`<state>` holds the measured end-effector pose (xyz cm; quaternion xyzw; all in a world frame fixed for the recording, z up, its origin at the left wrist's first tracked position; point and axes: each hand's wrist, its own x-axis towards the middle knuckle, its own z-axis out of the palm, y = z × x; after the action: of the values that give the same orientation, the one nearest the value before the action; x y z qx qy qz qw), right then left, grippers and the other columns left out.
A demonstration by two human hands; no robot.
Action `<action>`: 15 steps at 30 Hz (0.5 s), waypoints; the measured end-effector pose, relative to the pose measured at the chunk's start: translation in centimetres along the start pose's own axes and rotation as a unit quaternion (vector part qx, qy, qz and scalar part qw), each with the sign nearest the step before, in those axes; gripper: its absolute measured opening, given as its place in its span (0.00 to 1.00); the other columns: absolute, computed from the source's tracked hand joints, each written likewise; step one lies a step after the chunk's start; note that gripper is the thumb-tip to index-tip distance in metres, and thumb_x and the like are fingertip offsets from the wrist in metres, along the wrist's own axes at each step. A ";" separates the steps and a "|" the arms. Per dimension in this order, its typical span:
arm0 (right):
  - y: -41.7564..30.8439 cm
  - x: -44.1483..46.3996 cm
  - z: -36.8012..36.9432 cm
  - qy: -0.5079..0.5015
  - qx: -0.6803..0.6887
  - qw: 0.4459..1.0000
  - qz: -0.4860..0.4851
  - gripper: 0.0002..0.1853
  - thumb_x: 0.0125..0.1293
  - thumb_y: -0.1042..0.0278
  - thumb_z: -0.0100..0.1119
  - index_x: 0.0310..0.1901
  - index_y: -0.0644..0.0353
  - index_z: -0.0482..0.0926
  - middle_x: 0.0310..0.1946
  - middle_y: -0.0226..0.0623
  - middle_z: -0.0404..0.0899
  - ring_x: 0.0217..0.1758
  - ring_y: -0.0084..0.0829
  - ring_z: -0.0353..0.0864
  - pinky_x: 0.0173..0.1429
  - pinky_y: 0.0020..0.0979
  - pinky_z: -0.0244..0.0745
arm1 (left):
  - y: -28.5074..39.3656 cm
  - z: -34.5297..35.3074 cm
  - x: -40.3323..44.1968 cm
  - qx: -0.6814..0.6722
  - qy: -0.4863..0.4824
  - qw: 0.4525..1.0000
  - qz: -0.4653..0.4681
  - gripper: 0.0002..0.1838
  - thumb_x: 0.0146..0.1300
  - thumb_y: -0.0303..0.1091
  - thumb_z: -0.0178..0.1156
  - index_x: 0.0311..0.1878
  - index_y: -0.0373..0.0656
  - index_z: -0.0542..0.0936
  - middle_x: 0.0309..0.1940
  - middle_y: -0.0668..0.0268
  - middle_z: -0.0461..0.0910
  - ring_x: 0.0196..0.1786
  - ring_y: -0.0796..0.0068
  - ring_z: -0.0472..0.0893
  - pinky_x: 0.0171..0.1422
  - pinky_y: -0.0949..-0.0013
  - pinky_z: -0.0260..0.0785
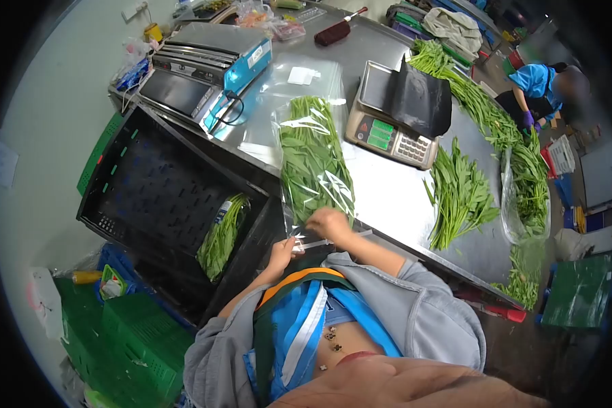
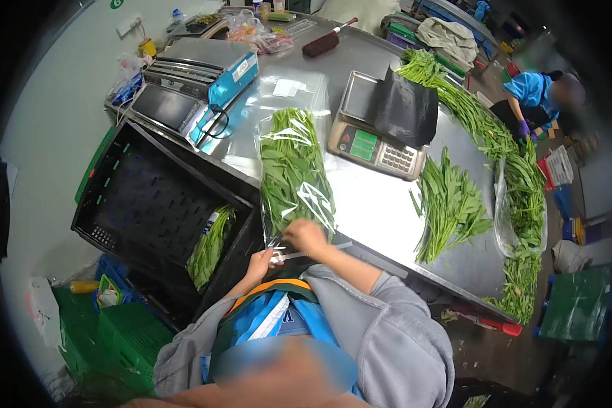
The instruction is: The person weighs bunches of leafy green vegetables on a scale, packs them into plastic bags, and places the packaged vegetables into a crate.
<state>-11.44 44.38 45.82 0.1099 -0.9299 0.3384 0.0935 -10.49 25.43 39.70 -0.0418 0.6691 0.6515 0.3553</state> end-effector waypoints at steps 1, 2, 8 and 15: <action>-1.7 -0.6 1.2 -0.038 0.005 0.999 -0.006 0.06 0.42 0.66 0.61 0.24 0.56 0.80 0.25 0.35 0.76 0.34 0.38 0.75 0.38 0.36 0.71 | 0.0 0.0 -0.2 -0.026 0.006 1.000 0.002 0.17 0.65 0.40 0.44 0.35 0.38 0.78 0.29 0.67 0.79 0.29 0.82 0.77 0.33 0.79 0.65; -2.2 -1.1 2.7 -0.066 0.011 0.998 -0.014 0.06 0.42 0.67 0.61 0.23 0.57 0.80 0.25 0.36 0.75 0.32 0.39 0.75 0.37 0.36 0.71 | 0.0 -0.2 -0.3 -0.051 0.013 0.999 0.005 0.16 0.65 0.40 0.45 0.36 0.39 0.78 0.29 0.70 0.78 0.29 0.84 0.75 0.32 0.79 0.64; -4.2 -2.6 4.0 -0.114 -0.101 0.988 -0.035 0.06 0.44 0.68 0.57 0.25 0.59 0.76 0.29 0.35 0.72 0.37 0.36 0.71 0.39 0.35 0.67 | -0.9 -1.1 -0.2 -0.086 -0.012 0.996 -0.024 0.11 0.64 0.36 0.46 0.36 0.43 0.76 0.28 0.72 0.76 0.30 0.82 0.75 0.34 0.78 0.64; -6.3 -6.5 2.1 -0.133 -0.125 0.974 -0.134 0.08 0.48 0.68 0.54 0.33 0.57 0.73 0.33 0.33 0.70 0.41 0.31 0.69 0.43 0.30 0.62 | -0.9 -2.4 1.1 -0.059 0.073 0.991 0.096 0.09 0.64 0.32 0.45 0.35 0.40 0.74 0.30 0.64 0.80 0.34 0.78 0.77 0.38 0.74 0.67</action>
<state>-3.73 39.27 46.46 0.2653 -0.9456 0.1865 0.0261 -11.85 23.63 38.08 -0.0459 0.6541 0.7163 0.2388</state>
